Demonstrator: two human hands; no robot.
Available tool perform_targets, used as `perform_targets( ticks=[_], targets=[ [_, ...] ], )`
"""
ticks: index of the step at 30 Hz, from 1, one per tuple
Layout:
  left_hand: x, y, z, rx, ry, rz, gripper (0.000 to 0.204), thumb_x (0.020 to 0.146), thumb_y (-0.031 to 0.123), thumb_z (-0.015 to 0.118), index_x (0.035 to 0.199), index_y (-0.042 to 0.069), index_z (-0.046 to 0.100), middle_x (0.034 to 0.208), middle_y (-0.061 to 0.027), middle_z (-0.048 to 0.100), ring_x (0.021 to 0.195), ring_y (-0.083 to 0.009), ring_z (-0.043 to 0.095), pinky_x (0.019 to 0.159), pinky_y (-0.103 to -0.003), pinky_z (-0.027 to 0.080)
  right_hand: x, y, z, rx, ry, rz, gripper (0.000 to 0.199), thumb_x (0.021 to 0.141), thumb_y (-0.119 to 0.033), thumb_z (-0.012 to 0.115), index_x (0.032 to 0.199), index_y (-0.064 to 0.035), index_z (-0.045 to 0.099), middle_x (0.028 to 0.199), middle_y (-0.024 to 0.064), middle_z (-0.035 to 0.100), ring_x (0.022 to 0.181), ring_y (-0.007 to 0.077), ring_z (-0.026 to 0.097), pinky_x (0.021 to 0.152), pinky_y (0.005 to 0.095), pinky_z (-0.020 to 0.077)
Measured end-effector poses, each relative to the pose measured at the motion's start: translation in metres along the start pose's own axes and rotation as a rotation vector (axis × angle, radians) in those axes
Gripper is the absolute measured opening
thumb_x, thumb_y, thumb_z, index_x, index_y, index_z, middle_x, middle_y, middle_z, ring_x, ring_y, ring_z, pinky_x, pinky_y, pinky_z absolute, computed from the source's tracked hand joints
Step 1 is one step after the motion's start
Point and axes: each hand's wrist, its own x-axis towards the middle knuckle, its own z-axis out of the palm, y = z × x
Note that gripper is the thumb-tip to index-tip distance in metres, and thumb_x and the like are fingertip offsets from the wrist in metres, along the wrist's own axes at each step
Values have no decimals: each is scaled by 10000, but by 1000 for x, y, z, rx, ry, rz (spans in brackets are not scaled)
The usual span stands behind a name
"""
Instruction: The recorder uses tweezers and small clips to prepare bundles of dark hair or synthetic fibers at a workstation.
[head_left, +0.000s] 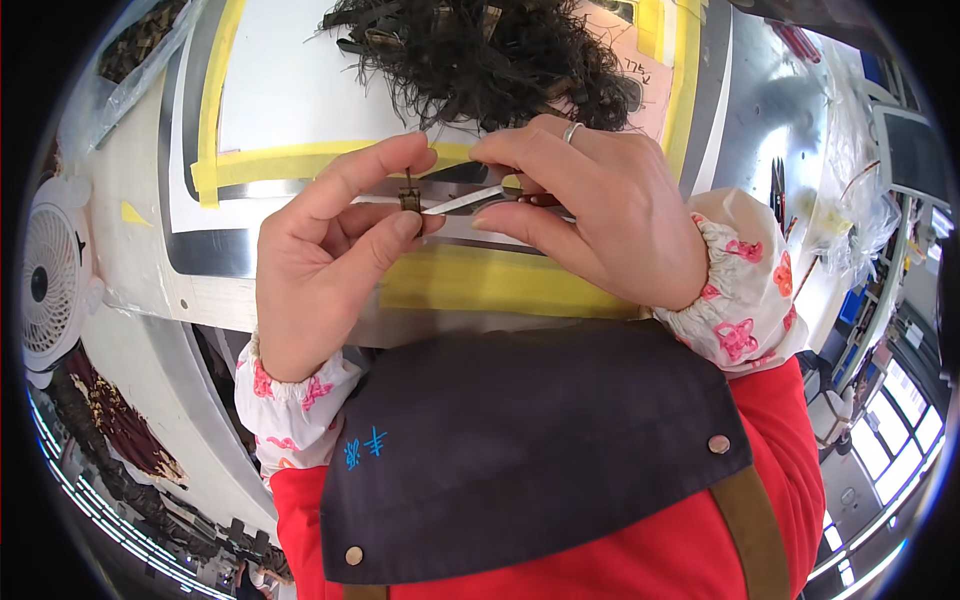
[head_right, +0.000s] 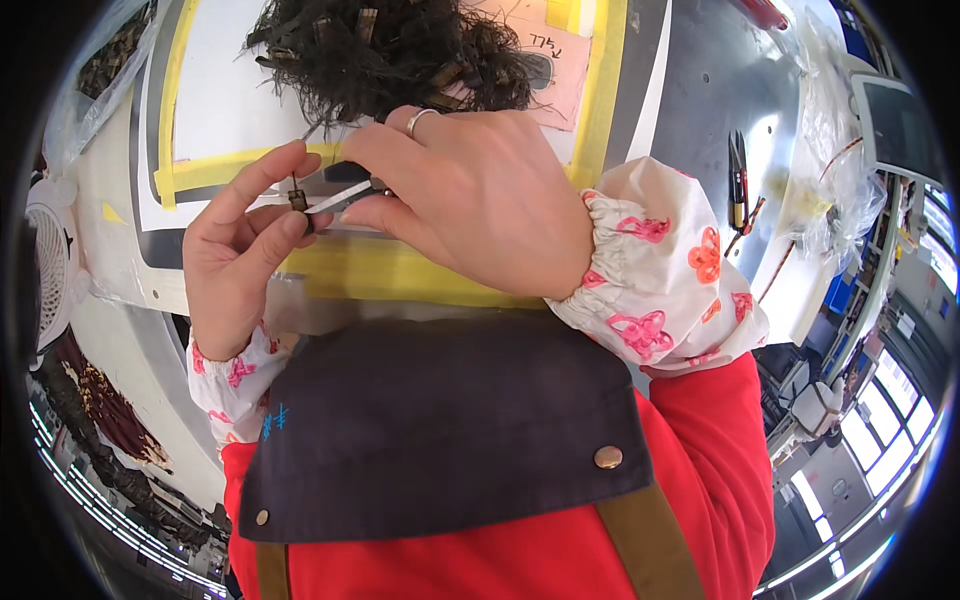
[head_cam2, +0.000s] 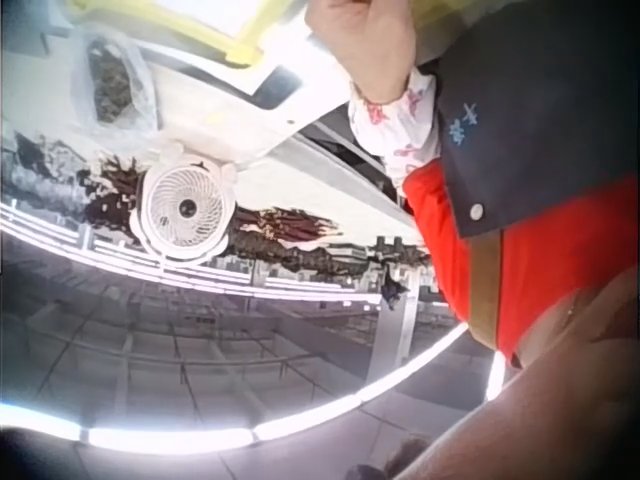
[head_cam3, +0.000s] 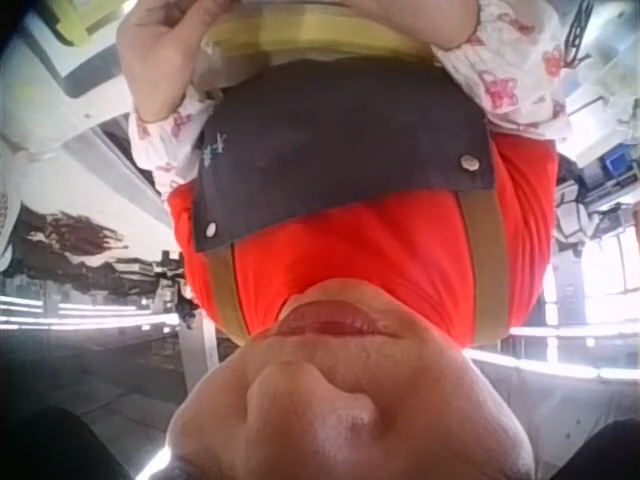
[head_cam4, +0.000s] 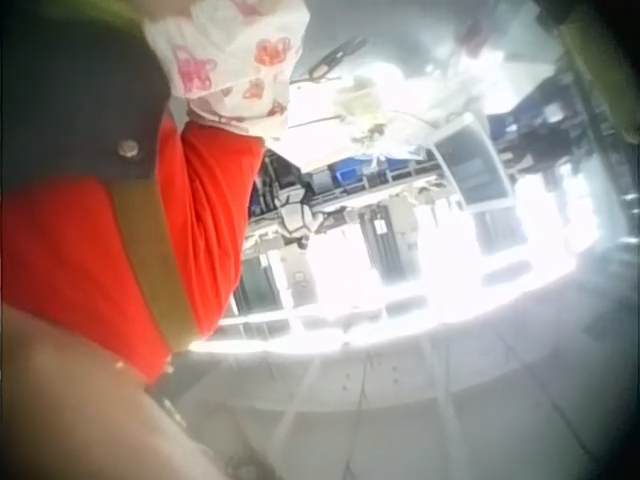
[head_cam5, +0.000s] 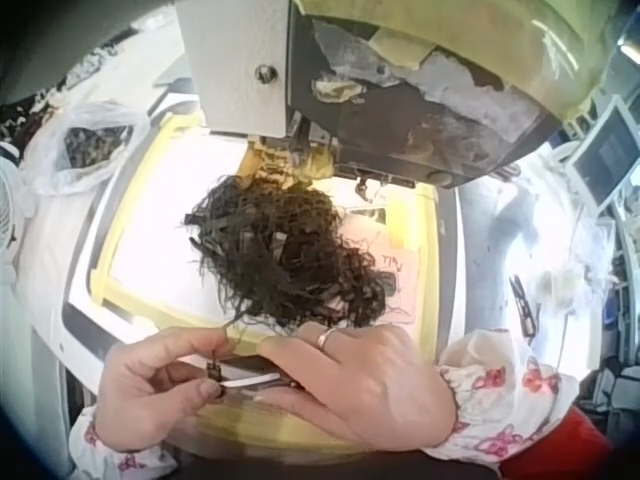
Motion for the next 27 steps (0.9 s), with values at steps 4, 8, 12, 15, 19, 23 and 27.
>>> perform_targets(
  ticks=[4,8,12,15,19,23,27],
  targets=[
    [-1,-2,1,22,-4,20,411,829,-78,531,1232,-26,474,1199,-134,524,937,-170,611,836,-270,499,0,5,7,20,57,-41,288,753,-161,676,996,-42,576,730,68,576,571,238,556,502,332,432],
    [0,-2,1,35,-1,28,415,825,-78,534,1232,-26,473,1212,-138,512,949,-174,605,846,-285,504,-1,8,7,-5,-19,-22,281,755,-155,669,1004,-52,587,707,73,563,562,247,547,493,335,428],
    [1,-2,1,41,-5,10,419,823,-82,529,1234,-25,472,1209,-137,514,957,-171,601,845,-286,506,1,10,8,-81,-76,-57,274,748,-167,674,989,-64,595,688,71,552,541,242,538,466,334,416],
    [2,-2,2,48,-18,3,422,822,-84,526,1237,-25,470,1208,-136,515,948,-170,604,842,-285,505,1,12,8,-101,-60,-89,277,738,-181,679,979,-72,597,678,63,541,524,232,530,452,331,414],
    [3,-1,2,38,-25,-22,437,819,-85,526,1247,-26,460,1205,-131,518,916,-168,614,827,-271,502,4,10,11,-219,30,-160,299,716,-225,680,968,-85,598,652,45,495,493,204,511,429,314,408],
    [5,-3,0,2,-35,-49,448,816,-89,524,1254,-24,455,1205,-125,519,899,-165,619,815,-258,499,6,14,16,-268,139,-265,311,709,-254,671,958,-85,596,643,31,469,481,184,503,420,304,401],
    [4,-4,1,-14,-32,-44,453,813,-95,521,1255,-22,454,1207,-121,519,896,-158,618,814,-253,499,5,14,14,-305,101,-291,282,714,-278,652,894,-69,590,625,35,487,495,180,532,425,302,409]
  ],
)
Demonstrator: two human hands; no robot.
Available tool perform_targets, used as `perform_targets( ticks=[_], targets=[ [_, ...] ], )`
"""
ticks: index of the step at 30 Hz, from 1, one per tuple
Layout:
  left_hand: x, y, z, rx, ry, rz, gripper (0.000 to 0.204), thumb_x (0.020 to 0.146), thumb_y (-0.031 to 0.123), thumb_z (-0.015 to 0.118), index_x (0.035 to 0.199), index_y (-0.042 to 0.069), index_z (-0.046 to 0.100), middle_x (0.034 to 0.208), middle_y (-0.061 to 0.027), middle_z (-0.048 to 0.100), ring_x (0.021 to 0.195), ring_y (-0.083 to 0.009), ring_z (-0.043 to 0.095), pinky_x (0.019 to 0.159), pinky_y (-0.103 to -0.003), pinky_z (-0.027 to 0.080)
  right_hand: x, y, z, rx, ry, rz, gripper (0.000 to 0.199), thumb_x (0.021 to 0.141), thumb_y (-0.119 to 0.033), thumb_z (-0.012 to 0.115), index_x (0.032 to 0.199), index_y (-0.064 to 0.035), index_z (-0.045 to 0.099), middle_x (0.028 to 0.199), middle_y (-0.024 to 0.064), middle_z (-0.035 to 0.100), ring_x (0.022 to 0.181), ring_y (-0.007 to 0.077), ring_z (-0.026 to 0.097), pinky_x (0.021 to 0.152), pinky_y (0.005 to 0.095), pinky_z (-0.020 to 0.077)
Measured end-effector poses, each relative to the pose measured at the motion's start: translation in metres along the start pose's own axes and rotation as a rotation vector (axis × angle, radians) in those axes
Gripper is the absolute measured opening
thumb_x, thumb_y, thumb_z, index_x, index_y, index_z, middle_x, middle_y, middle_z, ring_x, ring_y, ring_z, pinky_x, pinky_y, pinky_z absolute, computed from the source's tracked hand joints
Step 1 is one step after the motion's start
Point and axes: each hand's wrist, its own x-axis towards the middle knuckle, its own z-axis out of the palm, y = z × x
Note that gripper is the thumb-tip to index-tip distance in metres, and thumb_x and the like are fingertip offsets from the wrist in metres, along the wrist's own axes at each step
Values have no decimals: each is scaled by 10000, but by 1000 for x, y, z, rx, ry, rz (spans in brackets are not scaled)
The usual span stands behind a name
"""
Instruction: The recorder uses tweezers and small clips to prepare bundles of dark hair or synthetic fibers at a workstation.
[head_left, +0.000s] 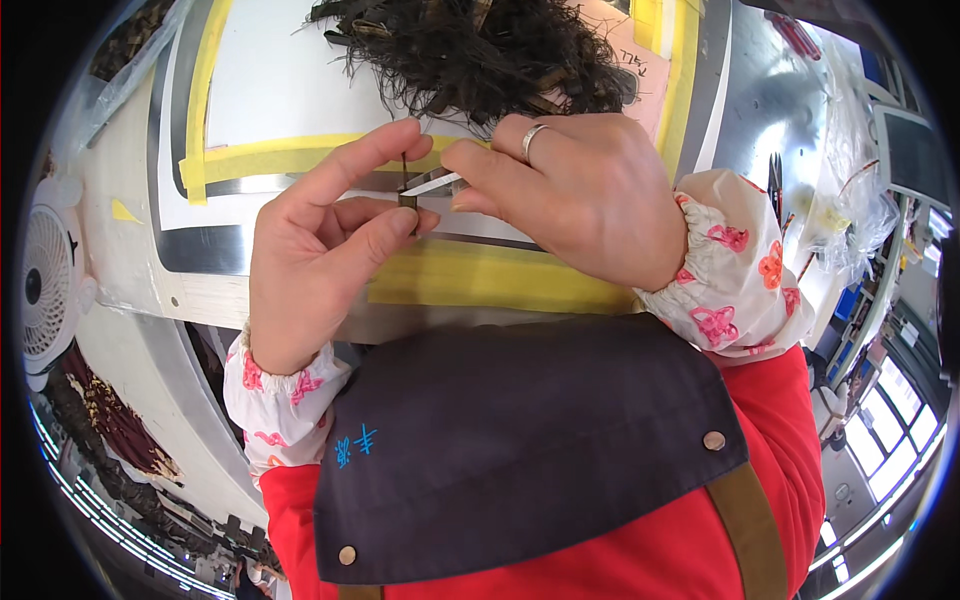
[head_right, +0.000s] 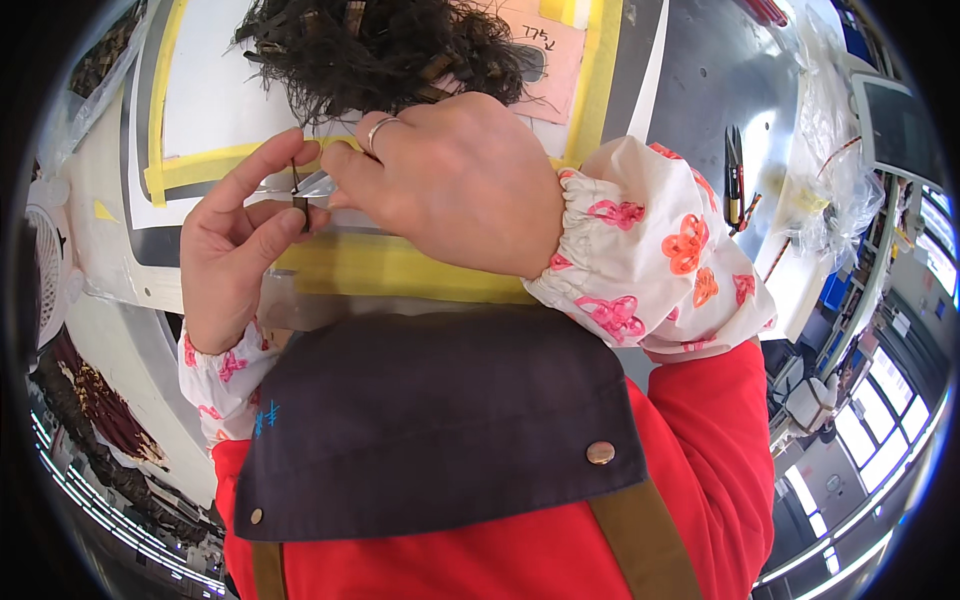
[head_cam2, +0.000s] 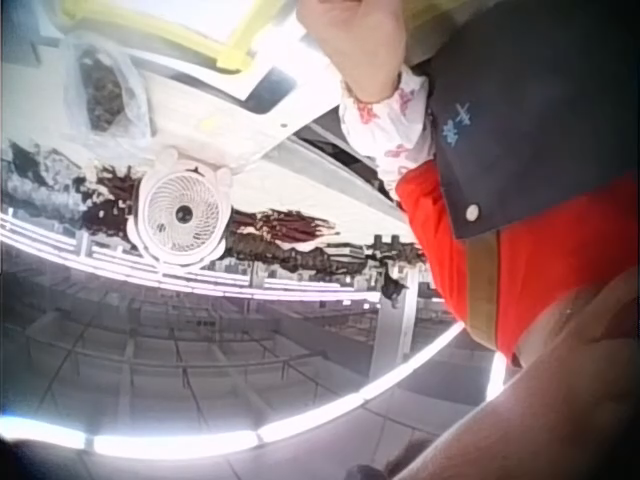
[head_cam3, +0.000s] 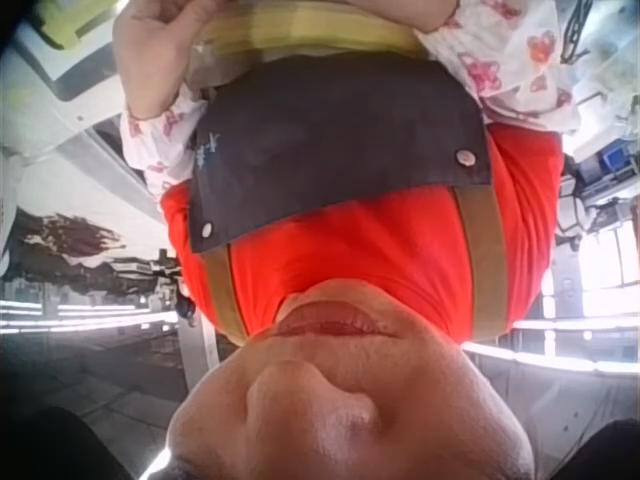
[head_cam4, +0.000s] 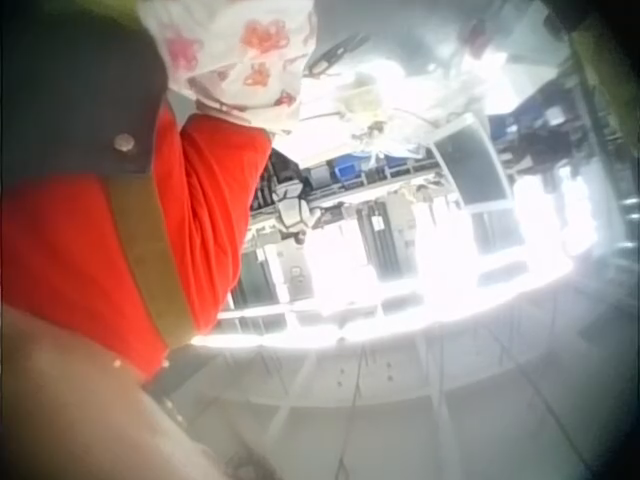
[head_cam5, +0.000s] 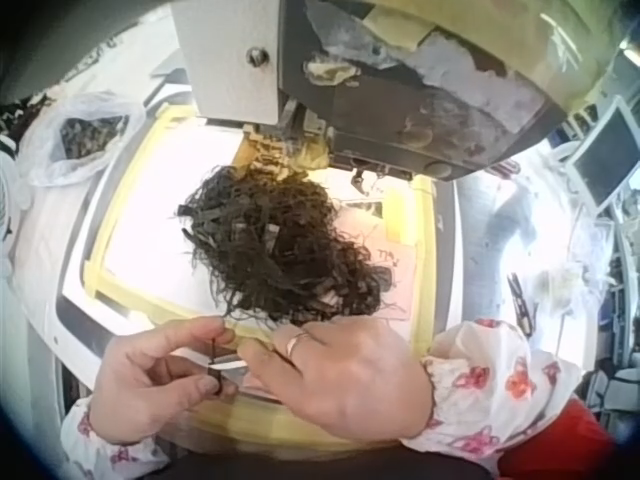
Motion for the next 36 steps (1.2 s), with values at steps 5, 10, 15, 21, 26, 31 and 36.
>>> perform_targets(
  ticks=[5,10,15,21,26,31,36],
  targets=[
    [0,0,2,20,14,14,463,807,-107,515,1258,-21,452,1209,-118,517,883,-135,611,828,-260,501,1,1,0,13,-36,4,265,714,-294,642,832,-63,587,599,50,500,504,176,558,433,305,419],
    [-1,3,4,109,44,73,494,786,-133,504,1261,-7,456,1216,-110,514,837,-102,591,838,-265,501,2,12,-4,32,73,-24,305,684,-234,684,927,-63,615,642,25,507,502,182,526,419,299,400],
    [-3,4,5,174,28,78,508,770,-140,503,1257,3,462,1225,-112,507,895,-137,606,837,-263,501,3,7,-5,-110,117,-130,241,649,-191,626,849,-62,585,651,3,477,557,130,535,463,269,414],
    [-4,3,6,223,47,84,521,762,-152,496,1258,4,458,1231,-113,500,944,-175,613,830,-255,502,6,5,-6,-174,66,-150,260,643,-173,600,869,-44,592,649,0,480,547,121,513,478,251,398],
    [-5,4,8,215,37,104,537,757,-158,495,1266,8,451,1243,-114,488,943,-176,612,828,-254,504,4,7,-9,-187,123,-182,266,644,-178,600,873,-41,597,638,2,469,541,122,504,477,252,393],
    [-3,6,6,202,37,86,555,750,-166,491,1274,7,441,1259,-112,472,939,-169,612,818,-251,510,7,2,-9,-167,62,-169,266,629,-184,608,854,-42,604,640,0,481,542,120,505,472,254,397],
    [-1,2,6,179,29,102,568,747,-169,491,1283,9,431,1263,-107,469,922,-154,613,811,-247,512,9,1,-4,-215,107,-189,205,621,-166,606,785,-43,604,597,-6,471,536,118,508,471,254,398]
  ],
)
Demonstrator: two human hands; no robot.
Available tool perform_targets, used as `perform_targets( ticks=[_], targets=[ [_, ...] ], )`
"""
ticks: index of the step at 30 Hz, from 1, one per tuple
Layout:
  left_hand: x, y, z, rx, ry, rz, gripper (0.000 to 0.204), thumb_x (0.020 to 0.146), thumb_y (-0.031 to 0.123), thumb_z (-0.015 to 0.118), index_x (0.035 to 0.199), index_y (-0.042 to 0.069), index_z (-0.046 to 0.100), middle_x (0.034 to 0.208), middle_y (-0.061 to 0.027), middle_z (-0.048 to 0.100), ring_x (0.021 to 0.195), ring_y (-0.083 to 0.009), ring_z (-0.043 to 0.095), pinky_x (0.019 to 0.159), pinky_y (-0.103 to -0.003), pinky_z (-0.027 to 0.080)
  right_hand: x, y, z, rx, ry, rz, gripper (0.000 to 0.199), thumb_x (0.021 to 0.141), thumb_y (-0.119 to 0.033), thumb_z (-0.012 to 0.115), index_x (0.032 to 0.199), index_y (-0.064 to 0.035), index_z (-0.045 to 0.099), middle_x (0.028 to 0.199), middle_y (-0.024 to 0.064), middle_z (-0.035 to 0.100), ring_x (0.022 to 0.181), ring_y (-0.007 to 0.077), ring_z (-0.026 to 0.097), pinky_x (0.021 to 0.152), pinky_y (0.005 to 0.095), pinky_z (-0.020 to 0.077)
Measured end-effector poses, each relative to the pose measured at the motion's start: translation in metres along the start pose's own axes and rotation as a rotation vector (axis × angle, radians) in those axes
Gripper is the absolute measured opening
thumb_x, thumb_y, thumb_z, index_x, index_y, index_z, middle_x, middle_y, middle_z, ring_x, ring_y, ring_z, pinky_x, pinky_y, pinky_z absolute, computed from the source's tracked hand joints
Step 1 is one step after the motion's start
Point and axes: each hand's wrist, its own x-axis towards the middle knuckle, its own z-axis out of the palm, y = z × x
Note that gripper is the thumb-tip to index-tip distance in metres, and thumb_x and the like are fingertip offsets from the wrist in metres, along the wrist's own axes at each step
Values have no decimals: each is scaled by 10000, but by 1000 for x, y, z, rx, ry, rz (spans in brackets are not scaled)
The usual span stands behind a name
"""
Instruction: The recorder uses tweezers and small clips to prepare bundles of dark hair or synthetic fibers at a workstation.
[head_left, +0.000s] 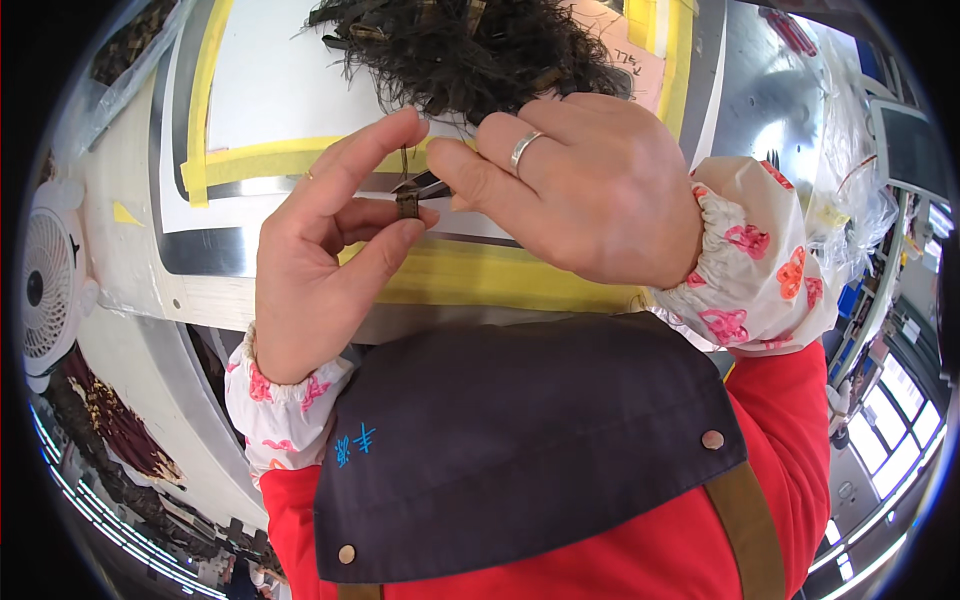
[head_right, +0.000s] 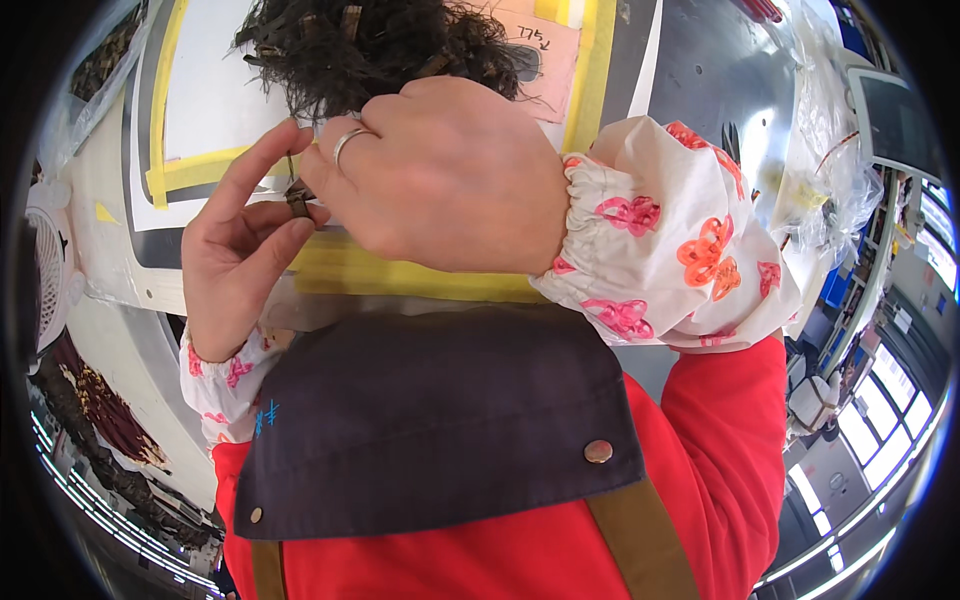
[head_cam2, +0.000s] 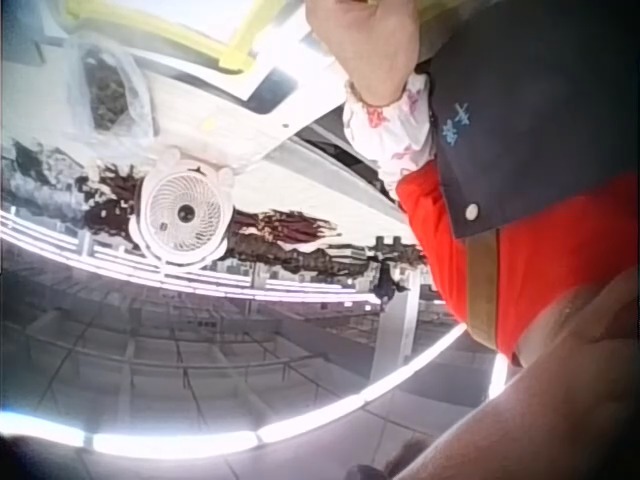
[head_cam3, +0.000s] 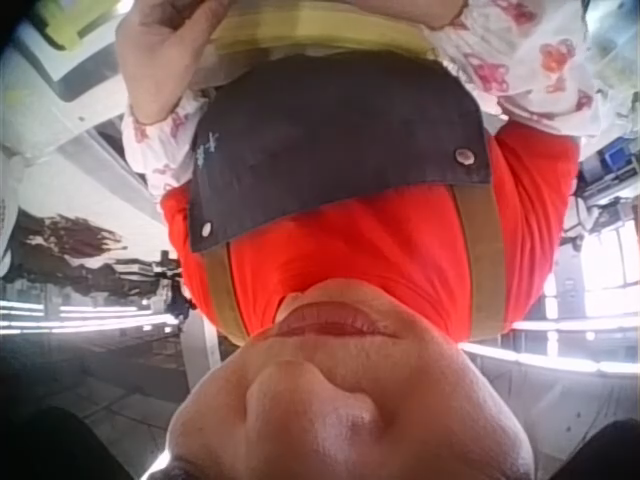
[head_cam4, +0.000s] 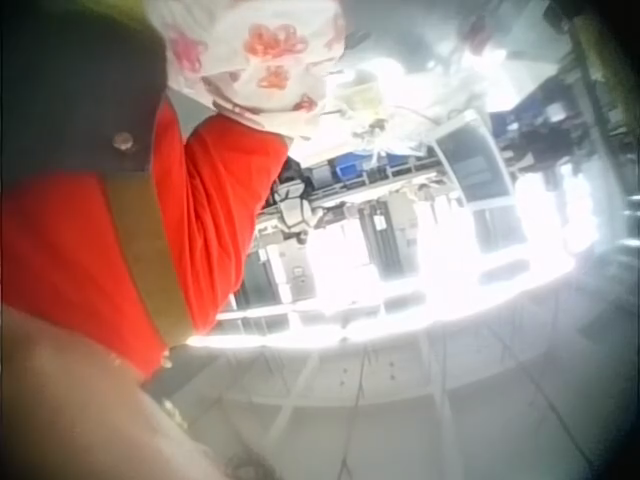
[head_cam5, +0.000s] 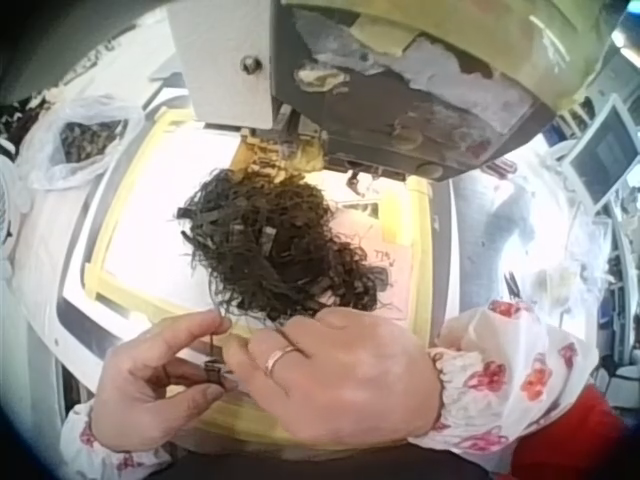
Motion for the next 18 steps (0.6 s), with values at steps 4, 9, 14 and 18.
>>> perform_targets(
  ticks=[4,9,14,18],
  targets=[
    [1,3,-1,17,-32,-16,584,744,-170,495,1291,22,428,1271,-100,465,912,-140,611,801,-237,504,1,0,-4,12,-22,-34,135,617,-146,602,717,-55,594,570,-7,460,526,118,513,475,248,403],
    [5,17,-10,168,-72,-35,646,722,-180,508,1310,78,428,1247,-107,486,878,-121,609,754,-223,500,3,14,-13,15,-133,-4,161,630,-160,613,746,-53,579,611,18,491,542,143,546,471,280,419],
    [13,27,-85,838,340,293,337,804,-71,554,1116,45,610,939,-67,659,859,-116,617,736,-241,486,-7,29,-23,149,-222,177,299,680,-222,698,890,-45,580,648,37,490,499,188,497,441,297,384],
    [31,59,-148,1286,767,605,229,868,37,527,1082,23,608,1005,-86,649,899,-157,621,806,-240,450,2,16,-22,323,-147,243,407,632,-217,743,968,-55,580,650,37,520,477,185,501,447,317,397]
  ],
)
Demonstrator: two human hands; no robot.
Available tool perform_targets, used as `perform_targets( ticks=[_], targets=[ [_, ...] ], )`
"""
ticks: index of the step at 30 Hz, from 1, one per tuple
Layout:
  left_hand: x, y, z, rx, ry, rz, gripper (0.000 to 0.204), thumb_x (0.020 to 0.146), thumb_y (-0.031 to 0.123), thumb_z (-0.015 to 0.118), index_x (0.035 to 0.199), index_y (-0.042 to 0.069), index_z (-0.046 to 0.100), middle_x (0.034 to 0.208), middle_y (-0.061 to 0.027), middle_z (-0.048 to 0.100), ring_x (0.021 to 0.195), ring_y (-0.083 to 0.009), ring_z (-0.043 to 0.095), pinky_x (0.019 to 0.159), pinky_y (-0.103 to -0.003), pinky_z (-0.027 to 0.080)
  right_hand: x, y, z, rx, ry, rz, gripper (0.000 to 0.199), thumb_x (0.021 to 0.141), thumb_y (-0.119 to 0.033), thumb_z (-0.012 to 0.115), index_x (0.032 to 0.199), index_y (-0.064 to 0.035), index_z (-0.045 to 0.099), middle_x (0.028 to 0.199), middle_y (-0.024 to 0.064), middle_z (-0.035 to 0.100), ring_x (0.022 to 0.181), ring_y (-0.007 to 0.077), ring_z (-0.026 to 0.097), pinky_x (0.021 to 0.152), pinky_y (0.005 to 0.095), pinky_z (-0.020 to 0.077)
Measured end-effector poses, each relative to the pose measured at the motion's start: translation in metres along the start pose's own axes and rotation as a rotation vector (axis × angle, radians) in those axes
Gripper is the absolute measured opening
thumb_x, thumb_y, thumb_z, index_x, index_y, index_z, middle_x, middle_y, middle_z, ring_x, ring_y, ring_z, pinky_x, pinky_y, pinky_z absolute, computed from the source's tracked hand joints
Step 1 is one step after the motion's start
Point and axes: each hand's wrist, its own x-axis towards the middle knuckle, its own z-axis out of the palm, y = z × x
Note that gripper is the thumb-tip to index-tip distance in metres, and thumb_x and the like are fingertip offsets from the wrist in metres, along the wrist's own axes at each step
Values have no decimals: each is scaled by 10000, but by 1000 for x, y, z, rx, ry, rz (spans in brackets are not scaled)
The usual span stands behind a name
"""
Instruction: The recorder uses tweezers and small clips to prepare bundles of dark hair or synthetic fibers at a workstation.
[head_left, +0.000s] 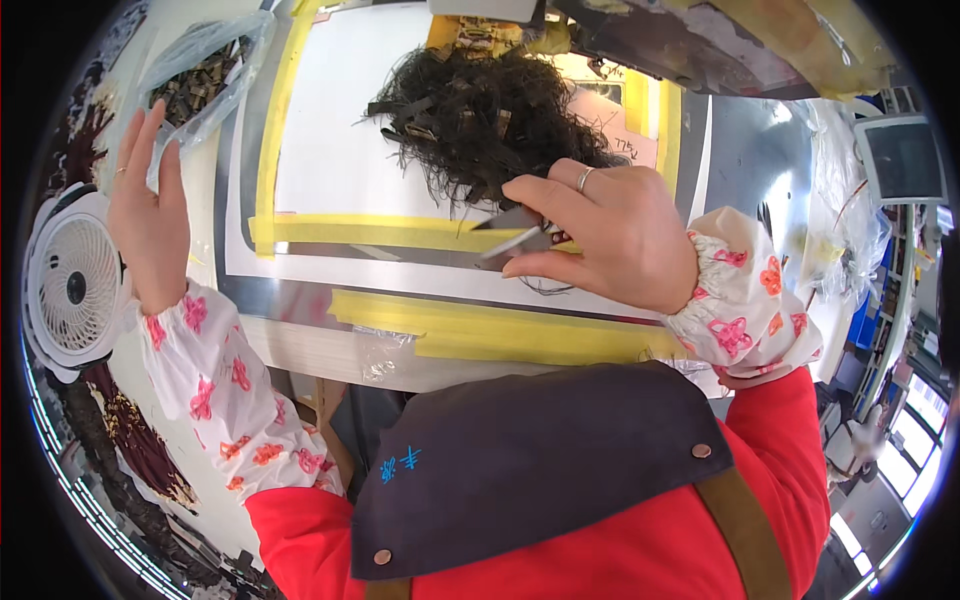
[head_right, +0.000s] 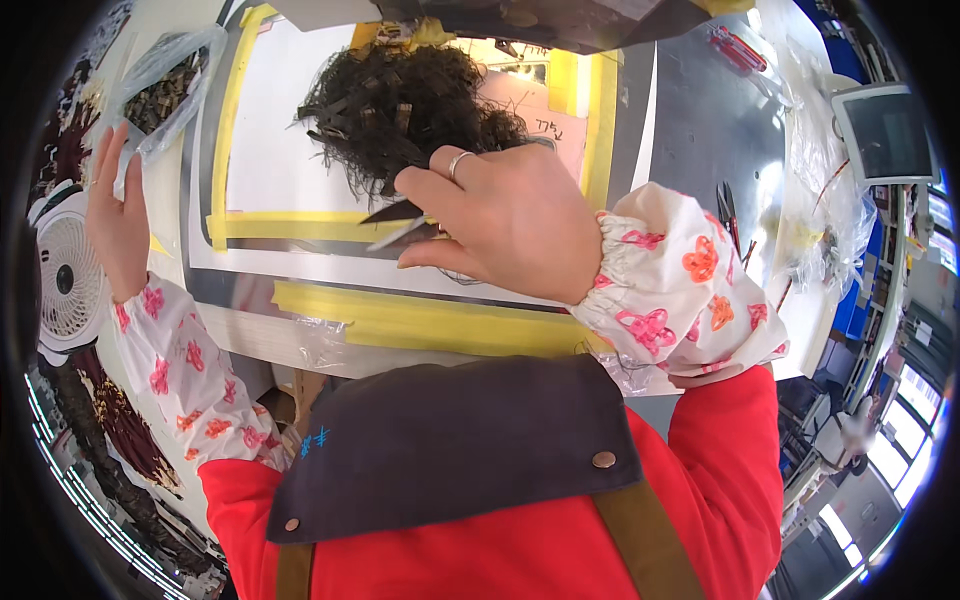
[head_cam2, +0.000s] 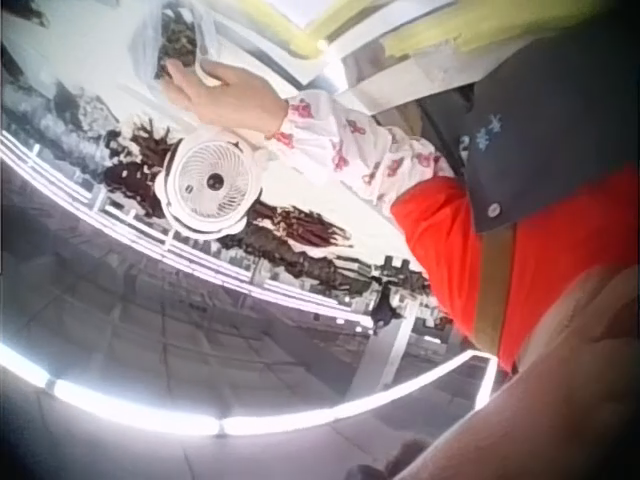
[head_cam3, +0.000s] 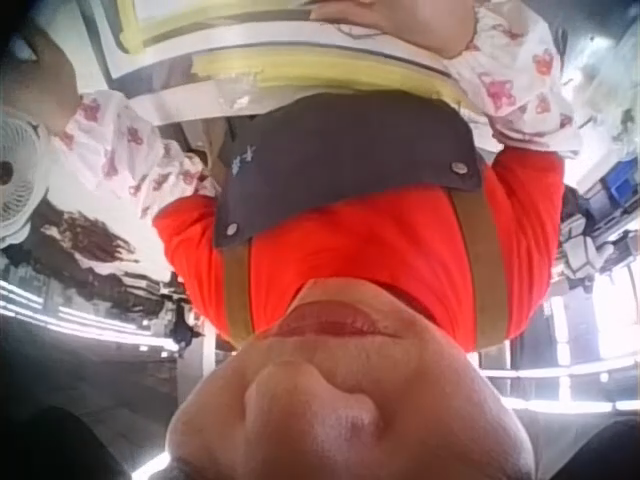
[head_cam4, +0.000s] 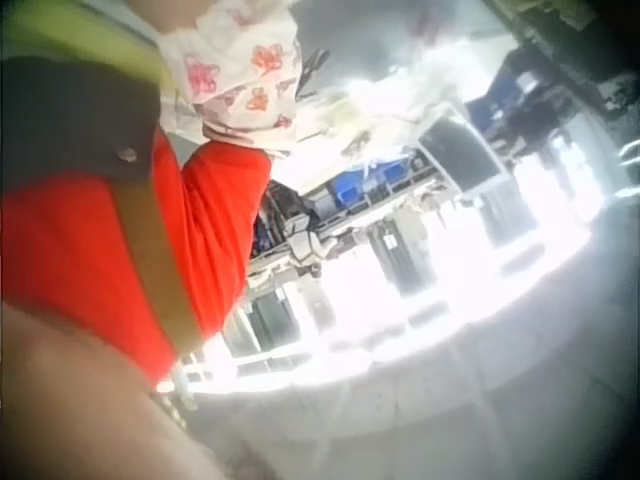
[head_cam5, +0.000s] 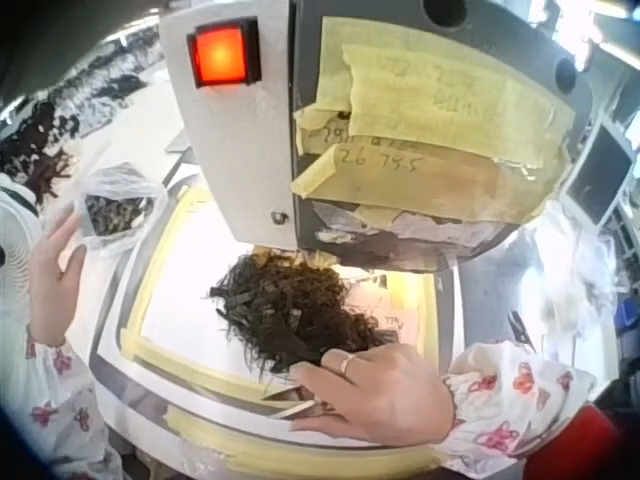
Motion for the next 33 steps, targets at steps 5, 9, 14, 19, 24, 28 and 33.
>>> perform_targets(
  ticks=[5,9,14,19,24,28,33],
  targets=[
    [-17,64,58,-405,-301,92,172,794,25,604,963,30,635,947,-90,635,848,-216,618,744,-277,467,2,14,27,-59,91,126,442,636,-80,699,1058,-58,566,670,45,544,507,200,542,439,315,405],
    [-24,96,81,-474,-332,145,143,745,16,628,888,29,627,829,-101,604,743,-287,585,671,-329,469,7,12,30,-50,105,121,431,632,-60,684,1048,-74,573,672,49,544,509,215,538,438,318,411],
    [-27,103,75,-450,-349,185,157,726,0,639,878,25,612,780,-92,599,719,-261,588,649,-312,471,6,16,30,42,127,151,443,648,-27,661,1079,-68,568,681,68,564,547,221,570,478,305,452],
    [-41,123,49,-747,-590,-219,265,734,-93,613,966,13,544,799,-64,608,788,-104,591,685,-213,461,24,7,34,385,157,265,386,664,30,602,1041,-51,590,631,118,568,581,250,585,525,294,461],
    [-63,114,48,-1210,-639,-506,287,808,-43,586,1077,3,501,837,-21,565,757,-84,558,688,-200,450,26,23,31,458,-157,100,186,714,11,609,899,-9,617,671,133,592,564,235,571,525,281,443],
    [-74,118,45,-1403,-814,-615,256,865,23,557,1113,5,497,805,4,525,722,-57,530,673,-185,444,20,26,25,580,-42,257,82,700,-89,602,743,-20,595,600,109,557,561,281,549,520,326,429],
    [-79,123,44,-1433,-929,-553,210,869,15,546,1073,-32,555,910,-50,576,831,-98,575,760,-232,491,16,20,34,620,-97,270,132,754,-63,624,853,23,609,643,105,579,546,136,511,537,252,428]
  ],
)
